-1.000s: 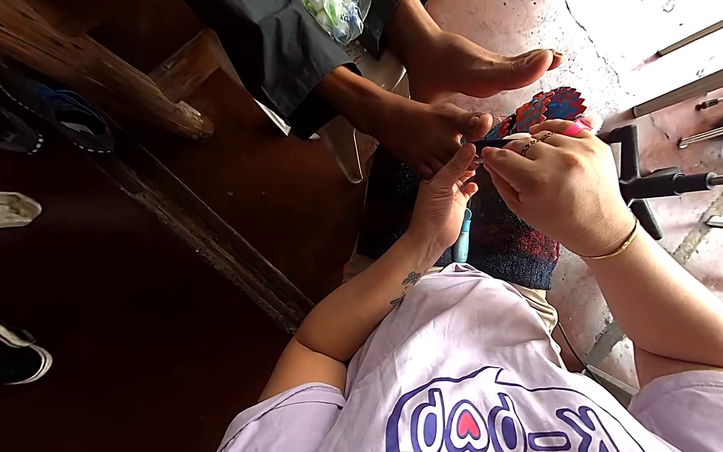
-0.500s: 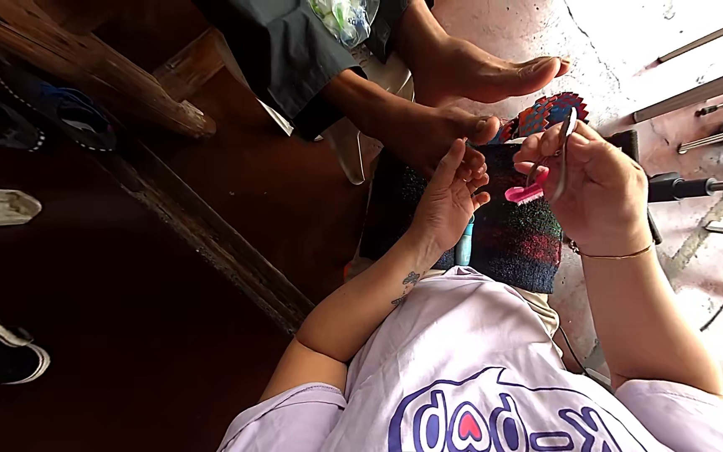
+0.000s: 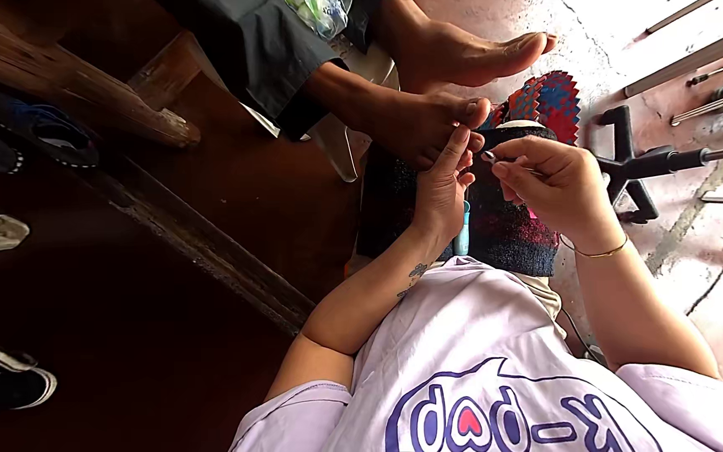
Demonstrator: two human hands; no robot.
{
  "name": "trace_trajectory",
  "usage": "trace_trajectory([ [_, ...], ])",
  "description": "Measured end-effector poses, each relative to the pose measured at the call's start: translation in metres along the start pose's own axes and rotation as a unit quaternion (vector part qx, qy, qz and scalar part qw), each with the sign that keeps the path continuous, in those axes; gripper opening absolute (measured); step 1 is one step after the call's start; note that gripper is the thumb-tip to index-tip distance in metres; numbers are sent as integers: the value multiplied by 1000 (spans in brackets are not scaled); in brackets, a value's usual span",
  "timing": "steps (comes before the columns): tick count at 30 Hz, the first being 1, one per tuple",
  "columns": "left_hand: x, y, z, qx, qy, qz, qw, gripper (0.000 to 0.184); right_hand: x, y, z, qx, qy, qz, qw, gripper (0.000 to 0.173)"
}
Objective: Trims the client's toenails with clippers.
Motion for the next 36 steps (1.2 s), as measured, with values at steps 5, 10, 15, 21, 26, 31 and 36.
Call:
trace_trajectory([
  [5,1,0,2,6,-30,10,999,14,-1,-4,-3,-53,9,23,998,22],
  [10,2,-1,1,0,-31,16,999,10,0,-6,-6,-80,3,29,996,23],
  [15,2,0,1,-1,-30,23,999,9,0,-8,-8,-99,-7,34,995,23],
  [21,2,-1,2,4,-32,20,999,8,0,-11,-9,-106,-15,46,993,23],
  [26,3,-1,1,15,-32,15,999,6,1,-13,-10,-120,-16,50,991,23],
  [31,3,-1,1,14,-32,26,999,8,2,-11,-10,-98,-41,48,993,22],
  [36,3,0,1,8,-27,27,999,6,1,-12,-9,-112,-29,54,992,23],
])
Point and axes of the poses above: each hand's wrist, its own x-axis towards the middle knuckle, its own y-axis out of the back of the hand, z = x × y, the point moved 7 cm from there along x, towards the middle knuckle, and after that the axes turned 15 degrees about x, right-handed, at the moved point
